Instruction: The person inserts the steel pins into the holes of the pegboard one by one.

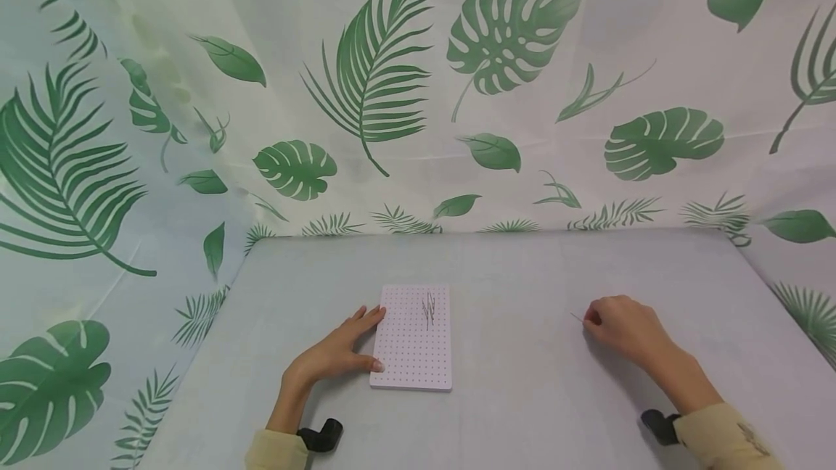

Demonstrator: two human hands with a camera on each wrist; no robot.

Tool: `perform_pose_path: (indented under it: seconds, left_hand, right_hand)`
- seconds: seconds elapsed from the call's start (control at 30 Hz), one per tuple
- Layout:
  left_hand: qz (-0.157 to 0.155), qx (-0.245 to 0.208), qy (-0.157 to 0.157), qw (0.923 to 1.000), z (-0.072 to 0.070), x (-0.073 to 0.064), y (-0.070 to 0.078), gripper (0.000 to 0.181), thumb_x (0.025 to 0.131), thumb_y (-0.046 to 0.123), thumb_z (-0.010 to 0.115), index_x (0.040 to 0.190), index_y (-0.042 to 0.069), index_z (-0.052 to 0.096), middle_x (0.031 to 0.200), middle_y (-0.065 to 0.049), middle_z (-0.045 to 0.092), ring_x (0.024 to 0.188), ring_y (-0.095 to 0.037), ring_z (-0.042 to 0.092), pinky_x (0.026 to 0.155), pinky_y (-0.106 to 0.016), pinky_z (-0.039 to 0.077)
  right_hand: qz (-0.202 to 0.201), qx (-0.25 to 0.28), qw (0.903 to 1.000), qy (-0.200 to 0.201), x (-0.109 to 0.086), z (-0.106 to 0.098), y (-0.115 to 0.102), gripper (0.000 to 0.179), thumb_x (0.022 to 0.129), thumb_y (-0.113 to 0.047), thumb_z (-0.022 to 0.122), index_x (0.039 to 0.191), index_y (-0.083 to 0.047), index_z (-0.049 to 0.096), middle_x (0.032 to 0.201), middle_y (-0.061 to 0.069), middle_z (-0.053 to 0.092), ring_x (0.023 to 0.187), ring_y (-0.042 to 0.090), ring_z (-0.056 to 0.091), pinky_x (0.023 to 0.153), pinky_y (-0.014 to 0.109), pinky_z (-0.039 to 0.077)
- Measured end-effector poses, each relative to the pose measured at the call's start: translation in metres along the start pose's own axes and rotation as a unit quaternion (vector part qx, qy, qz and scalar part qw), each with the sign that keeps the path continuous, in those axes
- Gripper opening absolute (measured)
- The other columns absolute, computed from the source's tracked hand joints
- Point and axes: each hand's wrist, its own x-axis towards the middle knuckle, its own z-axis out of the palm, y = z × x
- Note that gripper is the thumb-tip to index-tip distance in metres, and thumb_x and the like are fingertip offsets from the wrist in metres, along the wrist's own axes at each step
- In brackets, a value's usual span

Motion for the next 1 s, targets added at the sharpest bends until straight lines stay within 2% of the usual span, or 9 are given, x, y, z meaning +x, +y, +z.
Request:
perform_pose_path:
  seconds: [0.33, 0.67, 0.8, 1.0]
  left_hand:
    - [-0.001, -0.004, -0.002, 1.0000, 0.001, 0.001, 0.001, 0.096, 0.081, 0.025, 0.086, 0.160, 0.003, 0.034, 0.168, -0.016, 0.028, 0.159, -0.042, 0.012, 0.127, -0.064, 0.012]
    - [0.000, 0.000, 0.002, 1.0000, -0.002, 0.001, 0.001, 0.096, 0.082, 0.025, 0.086, 0.159, 0.002, 0.034, 0.168, -0.017, 0.028, 0.158, -0.043, 0.012, 0.126, -0.066, 0.012]
    - [0.001, -0.001, 0.000, 1.0000, -0.001, 0.001, -0.001, 0.097, 0.082, 0.025, 0.086, 0.160, 0.002, 0.034, 0.168, -0.017, 0.028, 0.158, -0.043, 0.012, 0.126, -0.066, 0.012]
    - [0.001, -0.003, -0.003, 1.0000, 0.000, 0.002, 0.000, 0.097, 0.082, 0.025, 0.086, 0.160, 0.002, 0.033, 0.168, -0.017, 0.028, 0.158, -0.044, 0.011, 0.126, -0.065, 0.012]
  right_hand:
    - [0.020, 0.021, 0.9986, -0.045, 0.001, -0.005, 0.001, 0.011, 0.085, -0.011, 0.073, 0.081, -0.001, 0.072, 0.073, 0.003, 0.067, 0.064, 0.014, 0.057, 0.055, 0.036, 0.051]
    - [0.025, 0.045, 0.9975, -0.048, 0.006, -0.002, 0.005, 0.014, 0.087, -0.010, 0.072, 0.082, 0.003, 0.071, 0.074, 0.005, 0.069, 0.066, 0.016, 0.059, 0.057, 0.035, 0.052]
    - [0.026, 0.075, 0.9953, -0.055, 0.005, 0.000, 0.008, 0.015, 0.088, -0.011, 0.072, 0.084, 0.004, 0.072, 0.076, 0.005, 0.069, 0.068, 0.015, 0.059, 0.058, 0.032, 0.052]
    - [0.063, 0.144, 0.9857, -0.061, 0.002, 0.000, 0.013, 0.018, 0.091, -0.016, 0.070, 0.089, 0.002, 0.070, 0.077, 0.002, 0.065, 0.070, 0.015, 0.055, 0.056, 0.026, 0.047]
